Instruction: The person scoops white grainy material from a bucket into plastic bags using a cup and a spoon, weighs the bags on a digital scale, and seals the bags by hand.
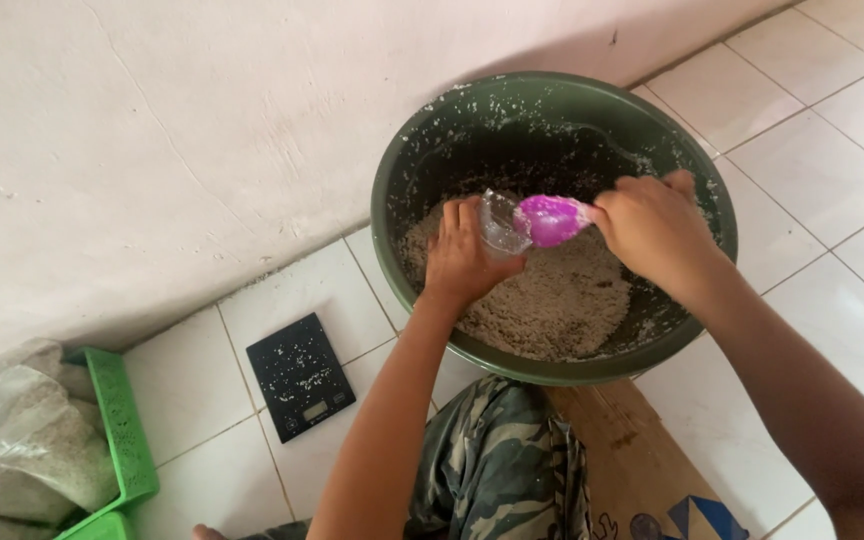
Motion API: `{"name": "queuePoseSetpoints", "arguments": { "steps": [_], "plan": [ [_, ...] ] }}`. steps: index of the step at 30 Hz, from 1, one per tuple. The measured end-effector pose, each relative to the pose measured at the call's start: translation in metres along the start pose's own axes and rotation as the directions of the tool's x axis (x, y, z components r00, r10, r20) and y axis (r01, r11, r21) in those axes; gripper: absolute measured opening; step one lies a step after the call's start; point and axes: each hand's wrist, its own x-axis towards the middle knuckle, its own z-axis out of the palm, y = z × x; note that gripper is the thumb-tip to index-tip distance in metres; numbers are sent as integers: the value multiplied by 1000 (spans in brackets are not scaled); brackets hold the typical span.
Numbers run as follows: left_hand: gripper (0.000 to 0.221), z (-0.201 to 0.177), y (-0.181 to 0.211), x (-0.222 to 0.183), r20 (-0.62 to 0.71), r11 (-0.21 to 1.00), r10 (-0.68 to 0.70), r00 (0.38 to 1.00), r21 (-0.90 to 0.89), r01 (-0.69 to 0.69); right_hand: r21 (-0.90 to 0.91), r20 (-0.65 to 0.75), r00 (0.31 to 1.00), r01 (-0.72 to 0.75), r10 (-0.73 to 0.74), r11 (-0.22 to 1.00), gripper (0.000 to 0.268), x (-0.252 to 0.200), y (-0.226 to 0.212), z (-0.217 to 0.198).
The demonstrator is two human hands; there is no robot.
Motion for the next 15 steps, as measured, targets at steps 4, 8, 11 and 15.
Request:
{"name": "queuePoseSetpoints", "arguments": {
  "steps": [4, 8, 11, 15],
  "plan": [
    [100, -4, 3, -2, -8, 1000, -10, 1000, -22, 10, -14, 107, 994, -21, 23, 1000, 34, -26, -8, -19],
    [105, 9, -6, 4, 10, 1000, -15, 1000, -9, 15, -67, 228, 969, -78, 91, 995, 31, 6, 30, 45],
    [97, 3, 0, -1, -27, 999, -3, 1000, -54, 1, -208, 220, 966, -88, 134, 974, 30, 49, 62, 128],
    [90, 1, -3, -1, -52, 973, 42, 998, -223, -53, -290, 191, 974, -64, 123, 955, 28, 87, 68, 215]
  ]
}}
